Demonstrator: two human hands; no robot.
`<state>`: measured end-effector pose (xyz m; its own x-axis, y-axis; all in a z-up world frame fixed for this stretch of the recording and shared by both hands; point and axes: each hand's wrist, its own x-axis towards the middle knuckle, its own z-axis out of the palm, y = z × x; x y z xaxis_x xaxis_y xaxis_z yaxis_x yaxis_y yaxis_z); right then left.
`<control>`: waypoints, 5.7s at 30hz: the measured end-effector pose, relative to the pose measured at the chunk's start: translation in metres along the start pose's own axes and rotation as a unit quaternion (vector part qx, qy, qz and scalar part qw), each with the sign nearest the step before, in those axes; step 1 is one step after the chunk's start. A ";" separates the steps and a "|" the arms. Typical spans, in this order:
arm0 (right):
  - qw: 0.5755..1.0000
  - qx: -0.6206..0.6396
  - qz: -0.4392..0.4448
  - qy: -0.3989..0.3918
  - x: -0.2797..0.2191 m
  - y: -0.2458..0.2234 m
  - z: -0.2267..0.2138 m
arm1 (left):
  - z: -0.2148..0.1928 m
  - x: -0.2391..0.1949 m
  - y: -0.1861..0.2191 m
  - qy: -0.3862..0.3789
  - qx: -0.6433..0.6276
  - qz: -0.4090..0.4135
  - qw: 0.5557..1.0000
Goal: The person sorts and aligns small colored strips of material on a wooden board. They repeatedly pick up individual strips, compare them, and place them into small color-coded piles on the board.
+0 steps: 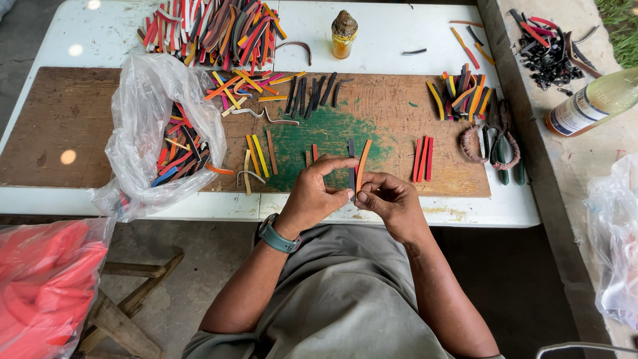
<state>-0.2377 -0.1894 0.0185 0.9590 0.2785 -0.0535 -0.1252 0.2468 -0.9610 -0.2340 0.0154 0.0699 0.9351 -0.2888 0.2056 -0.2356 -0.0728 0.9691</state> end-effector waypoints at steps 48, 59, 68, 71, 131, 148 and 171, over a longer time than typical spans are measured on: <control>0.997 -0.064 0.004 0.037 0.010 0.038 0.008 | 0.001 -0.006 -0.028 0.054 0.091 -0.043 0.993; 0.998 -0.042 -0.031 0.035 0.013 0.042 -0.002 | 0.008 -0.010 -0.041 0.069 -0.043 -0.097 0.992; 0.999 0.002 0.013 0.045 0.012 0.046 -0.004 | 0.009 -0.012 -0.043 0.068 -0.086 -0.141 0.984; 0.999 -0.005 0.021 0.047 0.011 0.041 -0.002 | 0.008 -0.013 -0.036 0.065 -0.075 -0.126 0.987; 0.985 -0.135 -0.088 0.069 0.005 0.038 0.011 | 0.010 -0.009 -0.029 0.072 0.039 -0.049 0.995; 0.987 -0.068 -0.124 0.073 0.005 0.021 0.021 | 0.025 -0.003 -0.012 0.186 0.096 0.009 0.978; 0.992 -0.046 -0.010 0.121 0.006 0.029 0.006 | 0.025 -0.005 -0.039 0.132 0.040 -0.040 0.990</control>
<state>-0.2372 -0.1752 -0.0081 0.9953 0.0415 -0.0879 -0.0935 0.1616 -0.9824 -0.2357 -0.0045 0.0274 0.9859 -0.0195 0.1663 -0.1672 -0.1631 0.9723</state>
